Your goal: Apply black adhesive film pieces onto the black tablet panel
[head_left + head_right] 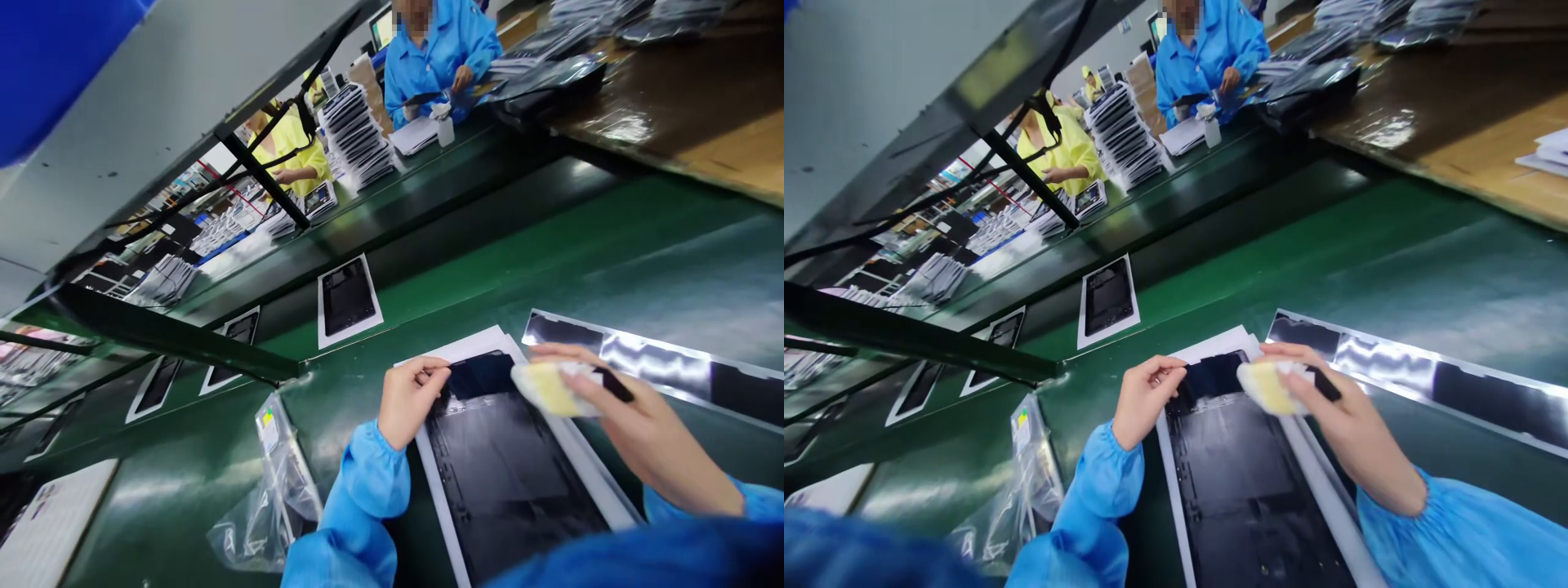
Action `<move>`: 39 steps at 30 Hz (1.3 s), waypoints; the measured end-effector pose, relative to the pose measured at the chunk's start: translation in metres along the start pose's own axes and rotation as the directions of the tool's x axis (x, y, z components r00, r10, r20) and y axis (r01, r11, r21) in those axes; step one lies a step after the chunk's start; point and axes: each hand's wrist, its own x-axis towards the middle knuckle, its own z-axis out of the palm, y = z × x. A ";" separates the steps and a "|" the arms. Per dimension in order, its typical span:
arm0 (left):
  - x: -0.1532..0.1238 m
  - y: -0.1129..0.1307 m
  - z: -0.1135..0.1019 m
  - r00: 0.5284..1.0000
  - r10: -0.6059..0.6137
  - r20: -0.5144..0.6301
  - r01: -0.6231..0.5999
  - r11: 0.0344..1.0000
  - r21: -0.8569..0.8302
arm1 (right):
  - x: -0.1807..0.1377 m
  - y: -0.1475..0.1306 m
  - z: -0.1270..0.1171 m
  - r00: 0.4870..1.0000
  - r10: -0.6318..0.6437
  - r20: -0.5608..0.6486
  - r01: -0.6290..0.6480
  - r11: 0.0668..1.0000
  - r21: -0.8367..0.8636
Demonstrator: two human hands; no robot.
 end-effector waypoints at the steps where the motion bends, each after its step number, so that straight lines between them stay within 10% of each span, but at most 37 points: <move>1: 0.003 -0.004 -0.003 1.000 -0.023 -0.009 0.023 1.000 -0.020 | 0.004 -0.001 0.003 0.996 0.065 -0.056 -0.059 0.993 0.101; 6: 0.013 -0.021 -0.008 0.988 -0.130 0.078 0.132 0.991 -0.015 | 0.017 0.002 0.023 0.981 0.189 -0.032 -0.177 0.956 0.234; 19: 0.012 -0.033 -0.005 0.967 -0.169 0.191 0.166 0.986 0.032 | 0.014 0.026 0.032 0.993 -0.111 0.033 0.114 0.893 -0.435; 39: 0.013 -0.033 -0.006 0.966 -0.169 0.196 0.159 0.985 0.061 | 0.015 0.029 0.034 0.987 -0.148 0.057 0.156 0.838 -0.522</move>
